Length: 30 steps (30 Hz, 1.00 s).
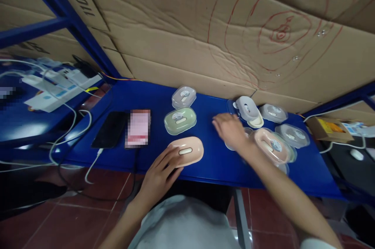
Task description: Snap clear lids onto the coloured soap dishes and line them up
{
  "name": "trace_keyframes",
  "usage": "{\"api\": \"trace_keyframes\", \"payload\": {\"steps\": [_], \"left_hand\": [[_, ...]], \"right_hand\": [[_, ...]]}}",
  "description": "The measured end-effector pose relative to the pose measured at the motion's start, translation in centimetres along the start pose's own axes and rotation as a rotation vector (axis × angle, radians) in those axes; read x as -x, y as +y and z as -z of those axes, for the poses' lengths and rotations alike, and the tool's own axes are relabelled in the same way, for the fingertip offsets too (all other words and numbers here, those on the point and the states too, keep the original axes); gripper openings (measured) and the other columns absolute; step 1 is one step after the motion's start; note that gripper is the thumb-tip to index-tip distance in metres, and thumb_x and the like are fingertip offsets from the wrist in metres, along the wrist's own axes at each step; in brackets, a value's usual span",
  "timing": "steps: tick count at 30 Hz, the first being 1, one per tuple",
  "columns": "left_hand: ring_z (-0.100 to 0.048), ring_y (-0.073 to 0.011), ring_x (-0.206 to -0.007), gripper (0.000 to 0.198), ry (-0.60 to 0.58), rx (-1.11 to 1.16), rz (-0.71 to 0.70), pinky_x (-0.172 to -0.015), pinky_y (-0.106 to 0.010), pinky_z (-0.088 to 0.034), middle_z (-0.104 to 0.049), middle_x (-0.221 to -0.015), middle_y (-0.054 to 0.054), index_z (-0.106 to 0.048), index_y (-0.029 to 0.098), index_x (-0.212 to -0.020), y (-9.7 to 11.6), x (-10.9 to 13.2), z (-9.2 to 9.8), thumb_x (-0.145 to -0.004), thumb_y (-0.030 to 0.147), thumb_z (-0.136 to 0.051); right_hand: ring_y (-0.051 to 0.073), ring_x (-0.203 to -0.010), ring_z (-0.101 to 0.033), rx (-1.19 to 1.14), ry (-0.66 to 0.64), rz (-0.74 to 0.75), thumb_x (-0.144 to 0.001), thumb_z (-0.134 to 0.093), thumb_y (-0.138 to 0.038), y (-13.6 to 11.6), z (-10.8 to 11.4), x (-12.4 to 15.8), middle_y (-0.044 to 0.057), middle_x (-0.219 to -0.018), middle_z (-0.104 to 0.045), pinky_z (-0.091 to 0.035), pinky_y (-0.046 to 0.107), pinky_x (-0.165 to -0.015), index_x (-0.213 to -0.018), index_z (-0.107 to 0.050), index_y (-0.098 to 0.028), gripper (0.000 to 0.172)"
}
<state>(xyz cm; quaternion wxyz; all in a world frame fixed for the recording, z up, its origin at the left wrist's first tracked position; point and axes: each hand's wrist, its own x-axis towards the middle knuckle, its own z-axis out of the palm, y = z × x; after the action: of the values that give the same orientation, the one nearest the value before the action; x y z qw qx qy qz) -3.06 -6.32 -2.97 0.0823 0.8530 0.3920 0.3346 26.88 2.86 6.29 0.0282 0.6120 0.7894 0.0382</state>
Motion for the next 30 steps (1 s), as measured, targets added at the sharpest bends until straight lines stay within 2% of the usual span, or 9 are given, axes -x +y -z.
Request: {"api": "trace_keyframes", "payload": {"steps": [2, 4, 8, 12, 17, 20, 24, 27, 30], "left_hand": [[-0.051, -0.0315, -0.15, 0.035, -0.013, -0.002, -0.003, -0.115, -0.053, -0.055, -0.066, -0.147, -0.011, -0.064, 0.022, -0.137, 0.3, -0.5, -0.1, -0.102, 0.02, -0.065], [-0.052, -0.0325, -0.149, 0.033, -0.025, -0.009, 0.0, -0.113, -0.054, -0.056, -0.066, -0.147, -0.011, -0.065, 0.022, -0.135, 0.4, -0.8, -0.3, -0.102, 0.021, -0.065], [-0.052, -0.0321, -0.148, 0.032, -0.023, 0.0, 0.016, -0.113, -0.054, -0.056, -0.066, -0.148, -0.011, -0.065, 0.023, -0.135, 0.1, -0.8, -0.8, -0.103, 0.022, -0.063], [-0.049, -0.0316, -0.151, 0.034, -0.032, 0.069, 0.004, -0.117, -0.054, -0.053, -0.063, -0.15, -0.011, -0.065, 0.024, -0.136, -0.3, -0.8, -0.7, -0.102, 0.019, -0.064], [-0.039, -0.0347, -0.157, 0.031, -0.058, 0.195, 0.083, -0.119, -0.054, -0.051, -0.037, -0.17, -0.014, -0.067, 0.025, -0.131, -0.5, -1.1, -0.3, -0.1, 0.019, -0.066], [-0.042, -0.0332, -0.155, 0.04, -0.123, 0.306, 0.198, -0.118, -0.051, -0.052, -0.032, -0.172, -0.014, -0.061, 0.028, -0.138, -0.8, -1.2, 0.1, -0.099, 0.02, -0.068], [-0.046, -0.0295, -0.153, 0.074, -0.202, 0.425, 0.317, -0.119, -0.048, -0.052, -0.039, -0.169, -0.012, -0.04, 0.033, -0.157, -1.4, -1.5, 0.3, -0.094, 0.015, -0.074], [-0.044, -0.031, -0.154, 0.093, -0.189, 0.477, 0.333, -0.123, -0.053, -0.046, -0.043, -0.167, -0.014, -0.025, 0.034, -0.165, -1.9, -1.8, 0.1, -0.091, 0.015, -0.078], [-0.045, -0.0334, -0.154, 0.101, -0.176, 0.504, 0.325, -0.123, -0.057, -0.044, -0.043, -0.167, -0.016, -0.018, 0.034, -0.168, -2.3, -2.2, -0.4, -0.09, 0.019, -0.08]], "right_hand": [[0.039, -0.134, -0.057, 0.084, -0.017, -0.142, -0.107, -0.047, -0.031, 3.0, -0.1, -3.4, 0.024, -0.136, -0.068, -0.039, 0.059, -0.113, -0.126, -0.074, -0.01, 0.04], [0.047, -0.14, -0.049, 0.121, -0.029, -0.207, -0.103, -0.054, -0.032, 4.7, -0.8, -5.9, 0.032, -0.14, -0.063, -0.03, 0.067, -0.115, -0.125, -0.072, -0.002, 0.042], [0.047, -0.144, -0.044, 0.116, -0.063, -0.21, -0.1, -0.058, -0.032, 4.5, -2.3, -7.2, 0.032, -0.144, -0.059, -0.024, 0.068, -0.118, -0.135, -0.064, -0.001, 0.048], [0.04, -0.145, -0.046, 0.031, -0.097, -0.124, -0.097, -0.066, -0.038, 2.8, -2.7, -6.4, 0.025, -0.153, -0.054, -0.034, 0.058, -0.118, -0.147, -0.054, -0.013, 0.057], [0.03, -0.11, -0.071, -0.115, -0.162, -0.116, -0.094, -0.072, -0.045, 2.1, -2.0, -6.3, 0.019, -0.144, -0.062, -0.055, 0.04, -0.093, -0.151, -0.047, -0.018, 0.068], [0.029, -0.105, -0.074, -0.204, -0.161, -0.109, -0.097, -0.069, -0.045, 2.4, -1.2, -4.6, 0.016, -0.136, -0.069, -0.058, 0.039, -0.089, -0.148, -0.05, -0.02, 0.06], [0.032, -0.116, -0.073, -0.365, -0.094, -0.116, -0.101, -0.062, -0.051, 1.9, -0.1, 1.2, 0.012, -0.138, -0.07, -0.06, 0.046, -0.095, -0.147, -0.053, -0.026, 0.053], [0.032, -0.136, -0.064, -0.433, -0.037, -0.03, -0.104, -0.058, -0.051, 0.2, 0.1, 5.8, 0.011, -0.158, -0.056, -0.057, 0.05, -0.108, -0.151, -0.05, -0.03, 0.053], [0.029, -0.148, -0.052, -0.464, -0.044, 0.113, -0.106, -0.057, -0.047, -1.8, -0.6, 8.0, 0.009, -0.168, -0.042, -0.053, 0.049, -0.116, -0.157, -0.045, -0.033, 0.054]]}}
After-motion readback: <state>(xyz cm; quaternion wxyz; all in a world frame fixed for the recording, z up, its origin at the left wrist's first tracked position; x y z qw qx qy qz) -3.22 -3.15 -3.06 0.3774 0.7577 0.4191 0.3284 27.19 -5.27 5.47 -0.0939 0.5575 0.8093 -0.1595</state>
